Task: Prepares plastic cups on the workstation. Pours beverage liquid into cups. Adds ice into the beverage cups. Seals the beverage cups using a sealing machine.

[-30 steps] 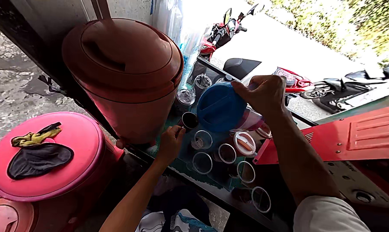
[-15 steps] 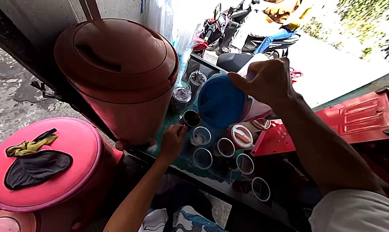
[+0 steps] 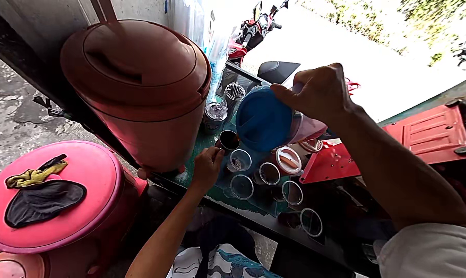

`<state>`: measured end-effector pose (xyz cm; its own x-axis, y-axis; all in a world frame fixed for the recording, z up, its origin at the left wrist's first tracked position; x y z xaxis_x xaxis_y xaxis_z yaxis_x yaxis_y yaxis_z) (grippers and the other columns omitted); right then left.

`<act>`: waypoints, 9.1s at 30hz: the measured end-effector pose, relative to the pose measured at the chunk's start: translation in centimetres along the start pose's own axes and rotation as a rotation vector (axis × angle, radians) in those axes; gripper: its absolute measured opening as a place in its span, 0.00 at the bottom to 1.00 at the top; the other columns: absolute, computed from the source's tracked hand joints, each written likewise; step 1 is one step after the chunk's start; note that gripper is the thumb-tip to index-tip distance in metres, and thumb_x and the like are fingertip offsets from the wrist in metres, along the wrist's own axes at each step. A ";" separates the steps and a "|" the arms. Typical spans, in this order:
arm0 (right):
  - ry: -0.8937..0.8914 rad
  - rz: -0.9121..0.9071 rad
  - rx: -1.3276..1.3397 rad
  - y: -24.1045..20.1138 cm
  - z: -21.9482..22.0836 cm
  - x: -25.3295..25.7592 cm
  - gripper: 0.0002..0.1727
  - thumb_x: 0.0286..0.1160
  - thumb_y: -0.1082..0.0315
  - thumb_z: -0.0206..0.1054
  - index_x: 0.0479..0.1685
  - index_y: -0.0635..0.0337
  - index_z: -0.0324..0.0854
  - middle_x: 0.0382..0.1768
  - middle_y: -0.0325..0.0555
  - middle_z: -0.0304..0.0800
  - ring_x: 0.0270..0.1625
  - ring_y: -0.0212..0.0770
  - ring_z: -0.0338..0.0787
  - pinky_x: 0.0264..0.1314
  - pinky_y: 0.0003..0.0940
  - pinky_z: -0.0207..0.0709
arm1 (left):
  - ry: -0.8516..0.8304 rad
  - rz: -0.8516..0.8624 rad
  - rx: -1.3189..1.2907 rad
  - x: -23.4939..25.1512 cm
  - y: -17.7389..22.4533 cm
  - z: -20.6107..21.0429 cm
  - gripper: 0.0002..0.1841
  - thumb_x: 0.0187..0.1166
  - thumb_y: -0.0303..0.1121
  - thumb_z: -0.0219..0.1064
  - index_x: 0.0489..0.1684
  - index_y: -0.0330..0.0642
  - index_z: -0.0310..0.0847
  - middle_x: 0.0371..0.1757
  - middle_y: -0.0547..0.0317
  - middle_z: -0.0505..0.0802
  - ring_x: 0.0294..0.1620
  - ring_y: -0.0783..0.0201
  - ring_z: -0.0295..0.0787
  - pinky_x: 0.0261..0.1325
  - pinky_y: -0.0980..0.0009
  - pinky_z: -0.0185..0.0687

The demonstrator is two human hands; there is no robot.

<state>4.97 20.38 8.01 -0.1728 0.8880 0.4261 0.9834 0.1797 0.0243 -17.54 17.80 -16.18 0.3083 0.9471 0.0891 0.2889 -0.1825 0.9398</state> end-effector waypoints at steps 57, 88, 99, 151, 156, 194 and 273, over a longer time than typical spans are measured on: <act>0.769 1.089 1.064 14.8 23.2 -13.6 0.20 0.67 0.68 0.67 0.05 0.50 0.72 0.09 0.32 0.75 0.15 0.30 0.74 0.21 0.34 0.69 | 0.183 0.030 0.042 2.4 1.0 1.5 0.15 0.90 0.39 0.60 0.50 0.37 0.88 0.40 0.58 0.95 0.40 0.69 0.95 0.50 0.67 0.93; 0.193 0.879 0.469 -10.8 17.9 -29.3 0.53 0.38 0.60 0.90 0.76 0.60 0.69 0.69 0.59 0.80 0.61 0.57 0.89 0.53 0.54 0.89 | -0.145 0.211 0.053 -7.1 -1.8 2.4 0.12 0.85 0.39 0.66 0.47 0.38 0.90 0.47 0.57 0.91 0.43 0.72 0.91 0.48 0.74 0.90; 0.270 0.858 0.362 -10.7 16.0 -29.6 0.53 0.35 0.64 0.92 0.75 0.63 0.71 0.67 0.61 0.82 0.62 0.59 0.89 0.51 0.54 0.89 | -0.183 0.560 0.286 -9.0 -0.5 5.5 0.10 0.81 0.35 0.72 0.47 0.40 0.94 0.59 0.42 0.86 0.59 0.59 0.87 0.65 0.68 0.84; 0.060 0.886 0.552 -8.1 15.4 -33.8 0.47 0.63 0.47 0.81 0.84 0.57 0.69 0.77 0.62 0.77 0.60 0.53 0.92 0.56 0.48 0.89 | -0.216 0.056 0.193 -9.4 -9.1 15.4 0.58 0.54 0.44 0.84 0.89 0.29 0.54 0.79 0.35 0.78 0.77 0.50 0.78 0.73 0.56 0.79; 0.370 1.063 0.419 -1.3 5.8 -43.8 0.22 0.76 0.55 0.71 0.65 0.57 0.85 0.54 0.44 0.95 0.50 0.38 0.96 0.51 0.44 0.93 | -0.191 -0.067 0.166 -9.1 -9.5 16.9 0.63 0.53 0.50 0.89 0.90 0.32 0.51 0.80 0.38 0.78 0.80 0.49 0.75 0.79 0.53 0.73; -0.328 1.107 0.572 6.1 15.6 -55.5 0.48 0.64 0.45 0.80 0.83 0.62 0.69 0.65 0.64 0.86 0.66 0.61 0.87 0.71 0.61 0.79 | -0.709 0.541 0.719 -12.8 5.2 23.1 0.40 0.45 0.39 0.88 0.67 0.46 0.83 0.61 0.43 0.86 0.68 0.41 0.80 0.62 0.48 0.83; -0.813 -0.830 -0.167 -68.2 36.1 0.1 0.50 0.52 0.54 0.88 0.77 0.69 0.69 0.67 0.91 0.71 0.68 0.88 0.75 0.58 0.85 0.70 | 1.769 0.023 0.134 -71.8 -0.2 -26.5 0.46 0.59 0.45 0.85 0.78 0.38 0.64 0.71 0.49 0.86 0.73 0.50 0.82 0.81 0.50 0.73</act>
<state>-64.13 23.46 -26.28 -0.6894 0.5441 -0.4782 0.5369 0.8270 0.1668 -63.79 -43.20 -14.05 -0.9144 0.0533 0.4013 0.3920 -0.1312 0.9106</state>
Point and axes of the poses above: each hand's wrist, its own x-axis towards the middle knuckle, its own z-axis out of the palm, y = z × x, the point moved 5 cm from there along x, towards the middle knuckle
